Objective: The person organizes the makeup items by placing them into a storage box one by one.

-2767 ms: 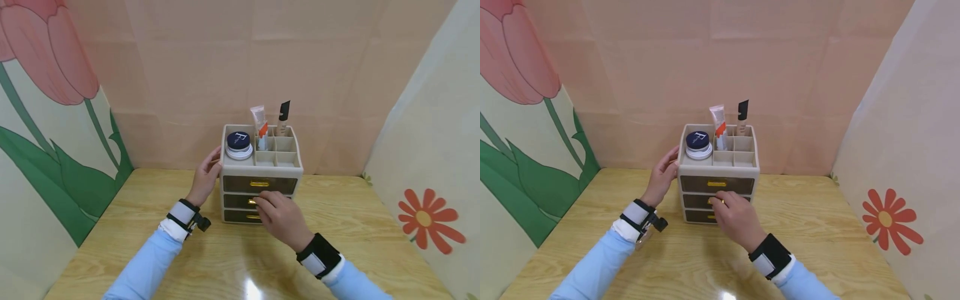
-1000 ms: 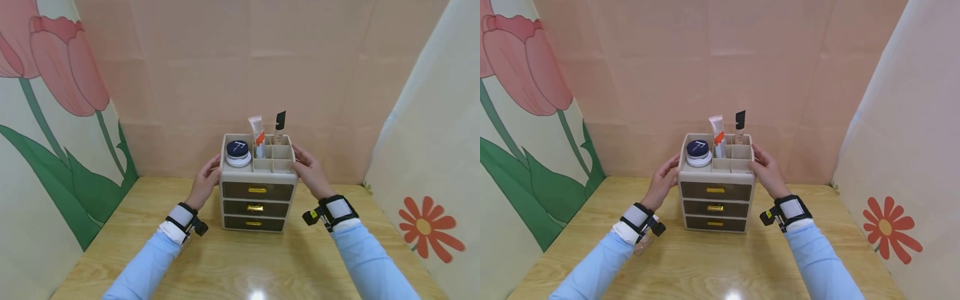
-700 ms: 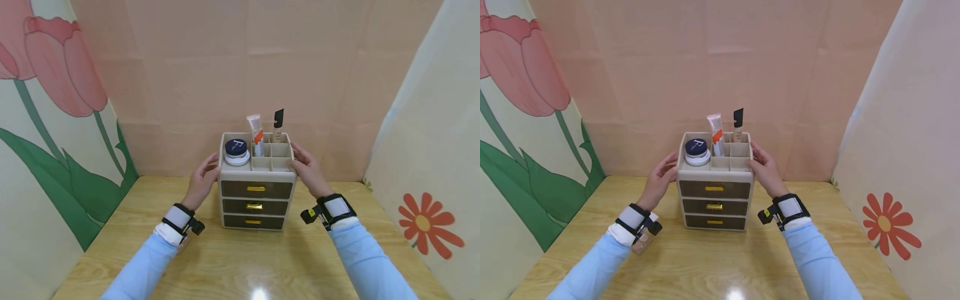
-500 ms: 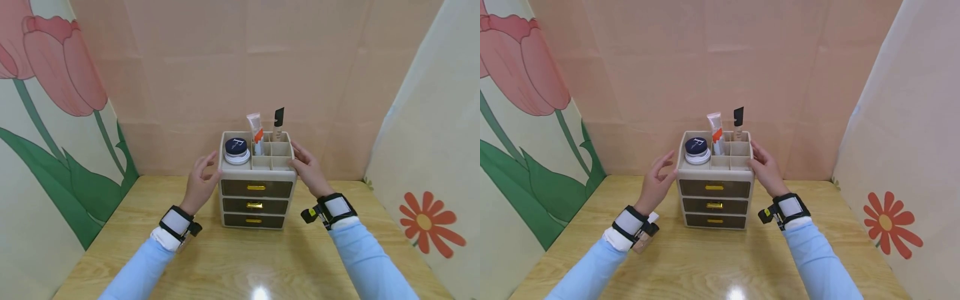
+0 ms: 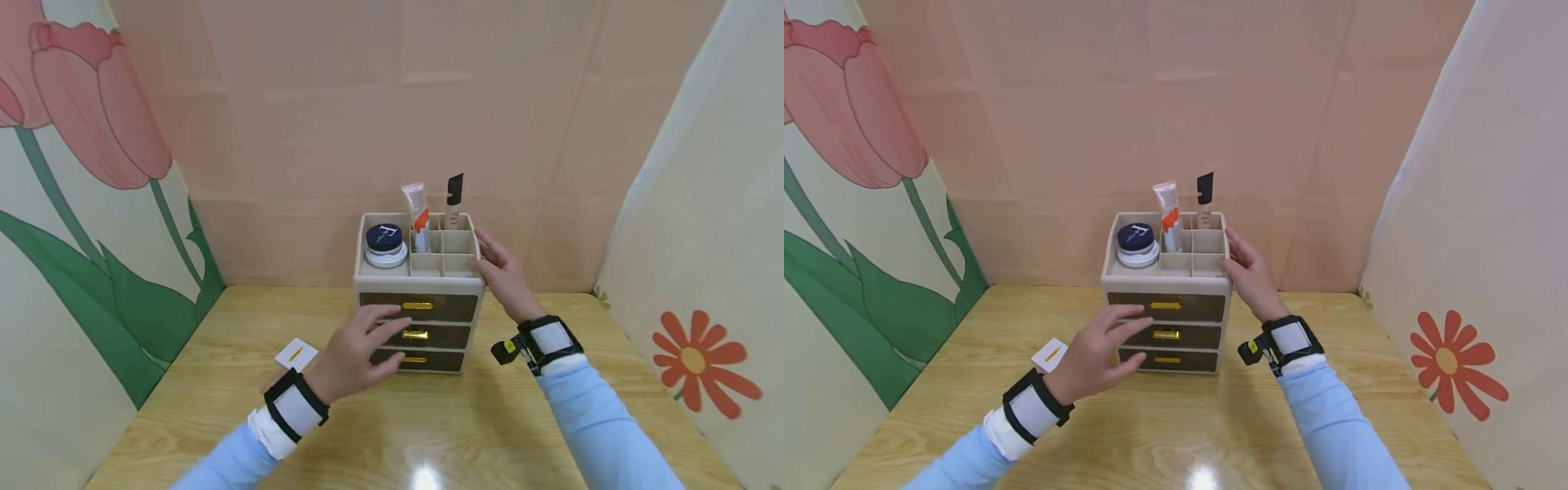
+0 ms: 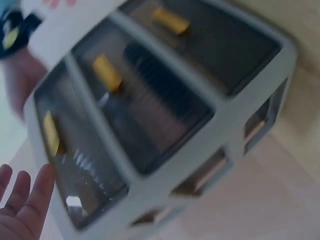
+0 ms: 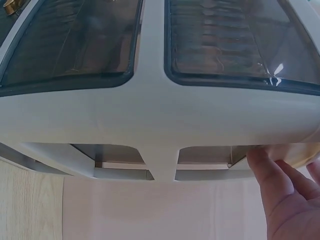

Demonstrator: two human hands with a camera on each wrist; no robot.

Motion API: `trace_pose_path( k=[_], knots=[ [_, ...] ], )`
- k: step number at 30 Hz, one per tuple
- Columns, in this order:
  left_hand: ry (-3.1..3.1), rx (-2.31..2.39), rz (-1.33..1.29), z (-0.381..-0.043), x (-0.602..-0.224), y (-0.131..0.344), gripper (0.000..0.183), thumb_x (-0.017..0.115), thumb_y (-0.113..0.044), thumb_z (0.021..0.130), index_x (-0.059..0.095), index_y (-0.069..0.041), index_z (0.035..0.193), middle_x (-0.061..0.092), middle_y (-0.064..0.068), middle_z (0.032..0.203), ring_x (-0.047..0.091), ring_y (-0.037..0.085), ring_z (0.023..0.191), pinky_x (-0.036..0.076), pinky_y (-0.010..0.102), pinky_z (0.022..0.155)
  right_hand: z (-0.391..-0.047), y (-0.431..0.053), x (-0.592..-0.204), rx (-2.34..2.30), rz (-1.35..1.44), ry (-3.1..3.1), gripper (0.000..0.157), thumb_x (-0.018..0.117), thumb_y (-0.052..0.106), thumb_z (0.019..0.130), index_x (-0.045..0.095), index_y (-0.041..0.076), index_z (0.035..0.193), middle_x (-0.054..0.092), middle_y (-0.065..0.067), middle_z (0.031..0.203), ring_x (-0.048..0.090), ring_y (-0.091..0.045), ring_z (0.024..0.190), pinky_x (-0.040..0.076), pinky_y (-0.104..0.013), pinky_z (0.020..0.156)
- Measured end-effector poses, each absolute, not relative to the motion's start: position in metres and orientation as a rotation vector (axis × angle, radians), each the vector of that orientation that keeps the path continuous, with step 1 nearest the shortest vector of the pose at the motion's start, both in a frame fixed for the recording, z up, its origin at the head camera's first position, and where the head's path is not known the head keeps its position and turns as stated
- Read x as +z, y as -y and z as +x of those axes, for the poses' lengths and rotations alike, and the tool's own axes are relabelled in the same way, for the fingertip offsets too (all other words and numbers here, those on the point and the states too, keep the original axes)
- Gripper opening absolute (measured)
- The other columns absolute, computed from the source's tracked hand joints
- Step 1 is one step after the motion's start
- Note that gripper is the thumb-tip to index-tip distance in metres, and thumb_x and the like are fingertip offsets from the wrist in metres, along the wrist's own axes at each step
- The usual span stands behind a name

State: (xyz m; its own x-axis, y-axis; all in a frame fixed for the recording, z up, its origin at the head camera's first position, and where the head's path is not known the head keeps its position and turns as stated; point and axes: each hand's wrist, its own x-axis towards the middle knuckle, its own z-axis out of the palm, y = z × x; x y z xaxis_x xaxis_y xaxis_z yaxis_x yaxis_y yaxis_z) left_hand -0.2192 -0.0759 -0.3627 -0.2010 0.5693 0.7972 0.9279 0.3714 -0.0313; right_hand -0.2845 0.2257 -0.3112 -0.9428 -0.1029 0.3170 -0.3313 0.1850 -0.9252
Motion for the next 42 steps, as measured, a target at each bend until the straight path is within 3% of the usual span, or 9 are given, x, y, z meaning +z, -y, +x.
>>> trace_pose_path(
  k=[4, 14, 24, 27, 33, 39, 42],
  knots=[
    [1.889, -0.386, -1.368, -0.219, -0.386, 0.063, 0.048, 0.072, -0.026, 0.083, 0.062, -0.01, 0.127, 0.058, 0.013, 0.126, 0.055, 0.025, 0.114, 0.05, 0.031, 0.092, -0.283, -0.227, -0.311, 1.842, 0.417, 2.273, 0.061, 0.049, 0.017, 0.1, 0.025, 0.026, 0.155, 0.027, -0.009, 0.157, 0.037, -0.037, 0.134, 0.039, -0.056, 0.099],
    [2.02, -0.083, -1.364, -0.233, -0.444, 0.045, 0.037, 0.071, -0.029, 0.081, 0.068, -0.017, 0.115, 0.062, 0.005, 0.114, 0.06, 0.019, 0.1, 0.055, 0.026, 0.063, -0.282, -0.228, -0.311, 1.847, 0.41, 2.274, 0.06, 0.05, 0.019, 0.1, 0.026, 0.028, 0.155, 0.027, -0.008, 0.157, 0.038, -0.037, 0.134, 0.04, -0.055, 0.099],
    [2.064, 0.107, -1.299, -0.248, -0.471, 0.033, 0.029, 0.066, -0.028, 0.087, 0.069, -0.019, 0.113, 0.062, 0.0, 0.109, 0.058, 0.016, 0.095, 0.054, 0.028, 0.067, -0.28, -0.227, -0.312, 1.866, 0.42, 2.249, 0.06, 0.051, 0.019, 0.1, 0.028, 0.029, 0.154, 0.027, -0.007, 0.157, 0.037, -0.036, 0.135, 0.039, -0.055, 0.1],
    [2.004, 0.195, -1.307, -0.25, -0.474, 0.03, 0.024, 0.058, -0.023, 0.093, 0.07, -0.019, 0.113, 0.064, -0.001, 0.113, 0.058, 0.016, 0.098, 0.054, 0.028, 0.067, -0.281, -0.225, -0.313, 1.865, 0.424, 2.246, 0.059, 0.051, 0.02, 0.1, 0.028, 0.029, 0.154, 0.028, -0.007, 0.157, 0.037, -0.036, 0.135, 0.039, -0.056, 0.1],
    [1.886, 0.29, -1.348, -0.254, -0.48, 0.025, 0.038, 0.041, -0.01, 0.097, 0.072, -0.02, 0.114, 0.064, 0.0, 0.12, 0.058, 0.018, 0.106, 0.054, 0.03, 0.067, -0.28, -0.223, -0.315, 1.878, 0.401, 2.236, 0.06, 0.051, 0.019, 0.1, 0.029, 0.029, 0.154, 0.029, -0.008, 0.156, 0.038, -0.035, 0.134, 0.039, -0.055, 0.101],
    [1.798, 0.357, -1.341, -0.259, -0.483, 0.019, 0.032, 0.048, -0.011, 0.096, 0.075, -0.02, 0.11, 0.065, -0.001, 0.117, 0.059, 0.017, 0.104, 0.053, 0.03, 0.06, -0.278, -0.222, -0.314, 1.867, 0.387, 2.229, 0.059, 0.052, 0.019, 0.099, 0.031, 0.029, 0.153, 0.03, -0.009, 0.155, 0.039, -0.034, 0.134, 0.04, -0.055, 0.1],
    [1.787, 0.391, -1.34, -0.261, -0.484, 0.017, 0.035, 0.044, -0.008, 0.098, 0.075, -0.021, 0.108, 0.065, -0.002, 0.115, 0.058, 0.016, 0.102, 0.052, 0.029, 0.059, -0.277, -0.223, -0.314, 1.862, 0.394, 2.225, 0.059, 0.052, 0.019, 0.099, 0.031, 0.029, 0.153, 0.031, -0.01, 0.155, 0.039, -0.034, 0.134, 0.04, -0.055, 0.1]
  ],
)
